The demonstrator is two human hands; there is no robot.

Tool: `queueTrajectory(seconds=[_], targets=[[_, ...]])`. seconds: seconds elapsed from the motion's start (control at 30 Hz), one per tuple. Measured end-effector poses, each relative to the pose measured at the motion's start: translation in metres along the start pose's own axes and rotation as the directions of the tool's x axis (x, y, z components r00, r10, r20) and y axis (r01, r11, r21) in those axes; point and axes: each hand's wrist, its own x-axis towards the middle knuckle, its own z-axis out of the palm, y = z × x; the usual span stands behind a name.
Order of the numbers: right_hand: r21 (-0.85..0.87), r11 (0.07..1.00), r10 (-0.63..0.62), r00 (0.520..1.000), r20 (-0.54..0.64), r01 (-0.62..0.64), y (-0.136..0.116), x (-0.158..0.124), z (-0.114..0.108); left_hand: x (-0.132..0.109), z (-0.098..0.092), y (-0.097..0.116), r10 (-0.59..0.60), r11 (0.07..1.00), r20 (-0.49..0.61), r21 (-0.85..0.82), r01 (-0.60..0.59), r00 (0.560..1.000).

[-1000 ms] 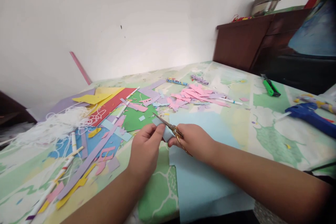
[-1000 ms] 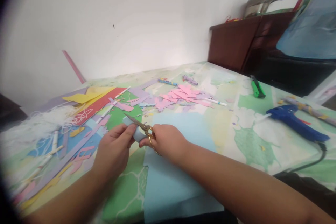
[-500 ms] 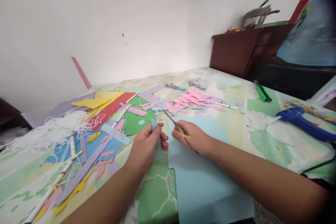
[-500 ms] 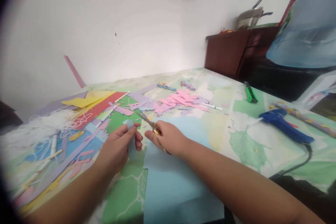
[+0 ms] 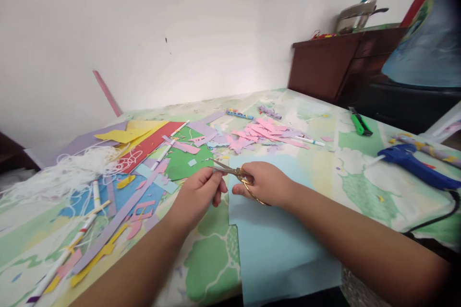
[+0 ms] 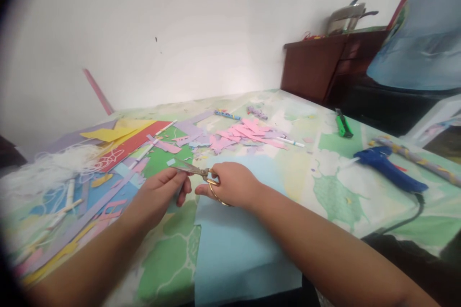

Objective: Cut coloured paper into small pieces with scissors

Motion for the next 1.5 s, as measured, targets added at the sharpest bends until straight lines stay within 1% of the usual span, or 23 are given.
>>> queueTrajectory(seconds=[0.07, 0.17, 0.27, 0.4, 0.53, 0.67, 0.73, 0.87, 1.0, 1.17, 1.33, 1.5], targets=[[-0.004, 1.000, -0.003, 1.000, 0.014, 0.003, 0.0003, 0.0001, -0.0001, -0.0002, -0.0006, -0.0017, 0.022, 0.999, -0.003, 0.042, -0.022, 1.000], [0.016, 1.000, -0.017, 0.999, 0.040, 0.016, 0.0013, -0.0002, -0.0002, -0.0006, -0.0005, -0.0048, 0.054, 0.998, 0.016, 0.026, -0.055, 0.998], [0.025, 0.998, -0.051, 0.998, 0.022, 0.051, 0.0032, -0.0004, -0.0004, -0.0013, -0.0002, -0.0059, 0.072, 0.997, 0.042, 0.016, -0.072, 0.997], [0.003, 0.996, -0.091, 0.996, 0.004, 0.091, 0.0055, -0.0001, -0.0011, -0.0025, 0.0007, -0.0031, 0.051, 0.998, 0.038, 0.022, -0.052, 0.998], [0.002, 0.996, -0.091, 0.995, 0.034, 0.091, 0.0055, 0.0002, -0.0004, -0.0029, 0.0012, -0.0006, 0.021, 0.997, 0.003, 0.071, -0.021, 1.000], [0.009, 0.995, -0.104, 0.993, 0.056, 0.104, 0.0047, 0.0002, 0.0008, -0.0027, -0.0001, -0.0020, 0.031, 0.991, 0.013, 0.132, -0.032, 0.999], [0.013, 0.995, -0.100, 0.992, 0.078, 0.099, 0.0041, 0.0002, 0.0009, -0.0027, -0.0007, -0.0028, 0.035, 0.988, 0.029, 0.148, -0.039, 0.999], [0.024, 0.997, -0.077, 0.990, 0.118, 0.075, 0.0024, 0.0001, 0.0009, -0.0026, -0.0009, -0.0025, 0.014, 0.993, 0.034, 0.118, -0.018, 0.999], [0.028, 0.997, -0.080, 0.990, 0.113, 0.077, 0.0002, 0.0003, 0.0005, -0.0019, -0.0012, -0.0023, -0.002, 0.991, 0.009, 0.131, 0.000, 1.000], [0.015, 0.998, -0.055, 0.993, 0.106, 0.054, -0.0010, 0.0008, -0.0003, -0.0010, -0.0023, -0.0047, -0.013, 0.995, 0.014, 0.099, 0.011, 1.000], [0.011, 0.999, -0.051, 0.994, 0.098, 0.051, 0.0002, 0.0018, 0.0009, -0.0019, -0.0024, -0.0038, -0.015, 0.990, 0.018, 0.138, 0.012, 1.000], [0.034, 0.999, -0.037, 0.992, 0.123, 0.033, -0.0002, 0.0030, 0.0009, -0.0006, -0.0009, -0.0019, -0.034, 0.994, -0.016, 0.108, 0.035, 0.999]])
